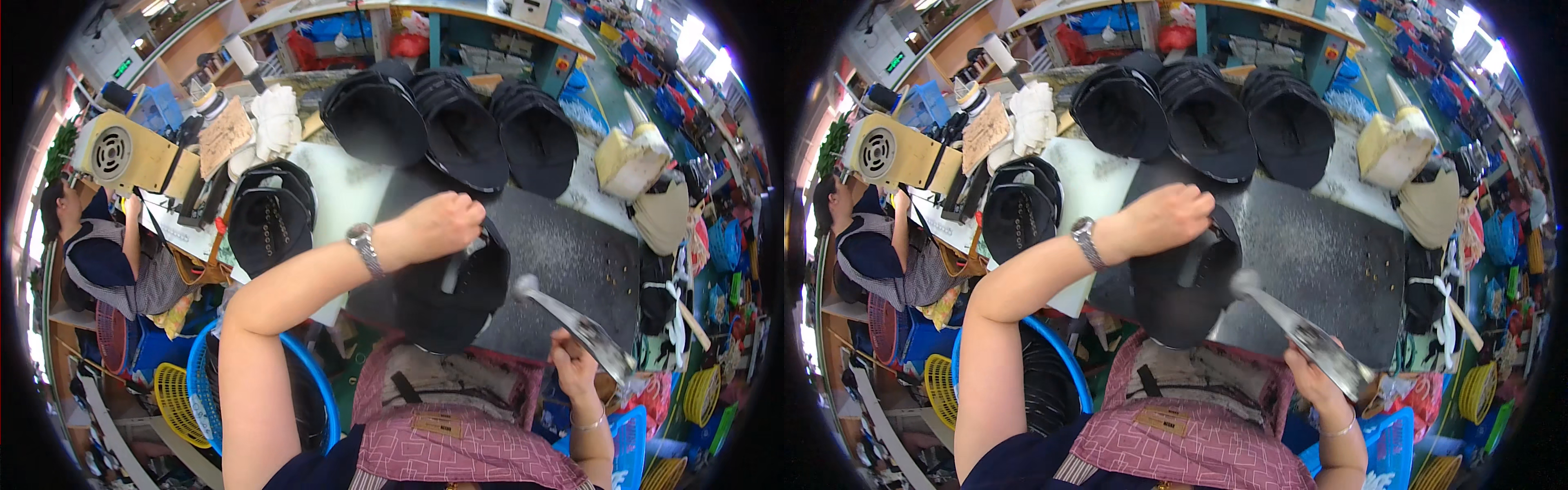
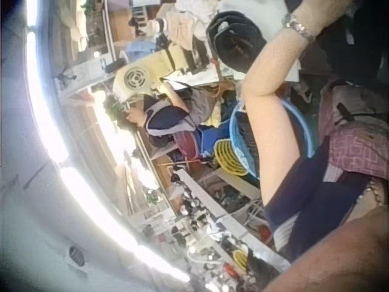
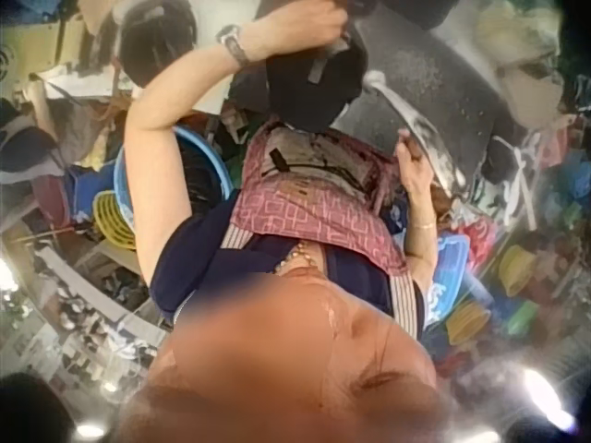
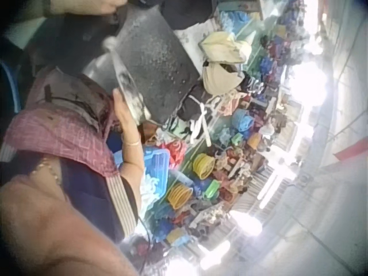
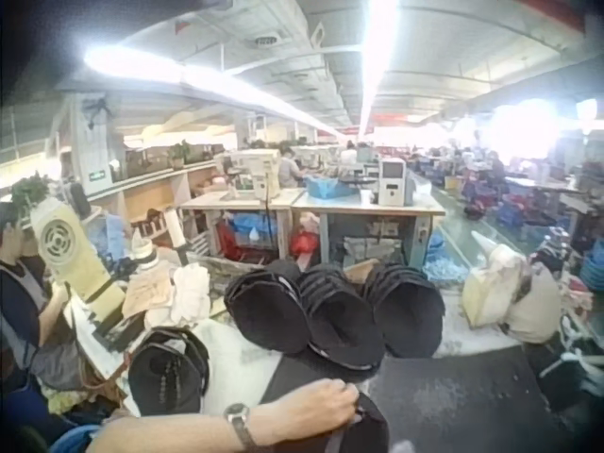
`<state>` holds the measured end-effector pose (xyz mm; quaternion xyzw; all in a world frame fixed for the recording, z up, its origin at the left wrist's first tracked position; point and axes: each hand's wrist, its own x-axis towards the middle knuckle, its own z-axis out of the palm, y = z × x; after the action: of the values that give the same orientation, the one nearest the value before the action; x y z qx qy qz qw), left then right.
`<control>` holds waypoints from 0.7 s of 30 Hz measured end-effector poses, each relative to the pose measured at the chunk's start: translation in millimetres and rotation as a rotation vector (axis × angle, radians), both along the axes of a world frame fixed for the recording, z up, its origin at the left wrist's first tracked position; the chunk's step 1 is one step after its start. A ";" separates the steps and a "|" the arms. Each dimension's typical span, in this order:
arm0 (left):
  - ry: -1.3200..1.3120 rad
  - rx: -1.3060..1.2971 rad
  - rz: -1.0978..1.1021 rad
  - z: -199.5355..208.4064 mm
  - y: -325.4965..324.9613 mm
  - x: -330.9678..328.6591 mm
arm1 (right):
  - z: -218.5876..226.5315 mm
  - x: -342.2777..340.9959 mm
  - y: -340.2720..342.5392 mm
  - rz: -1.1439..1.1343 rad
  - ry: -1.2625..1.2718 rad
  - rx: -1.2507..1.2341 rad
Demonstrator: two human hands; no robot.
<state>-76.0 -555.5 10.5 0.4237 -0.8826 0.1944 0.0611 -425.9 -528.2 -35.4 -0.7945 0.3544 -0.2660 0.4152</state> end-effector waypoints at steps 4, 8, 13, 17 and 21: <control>0.173 -0.189 -0.119 -1.8 32.4 -15.1 | 17.1 22.0 4.1 0.088 0.117 -0.278; 0.861 0.049 0.056 -31.1 85.7 -20.7 | 17.8 17.1 6.7 0.153 0.179 -0.141; 1.397 0.592 0.528 -70.5 88.9 -32.6 | 21.0 33.4 10.9 0.338 0.242 -0.141; 1.597 0.524 0.561 -88.7 85.5 -32.3 | 6.1 21.3 7.5 0.366 0.241 -0.169; 1.514 0.596 0.557 -91.8 86.0 -28.0 | 26.3 38.7 1.5 0.215 0.271 -0.204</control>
<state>-104.0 -469.5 -81.2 0.6389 -0.4823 -0.3723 0.4696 -387.3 -526.7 -9.1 -0.8944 0.2913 -0.1451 0.3068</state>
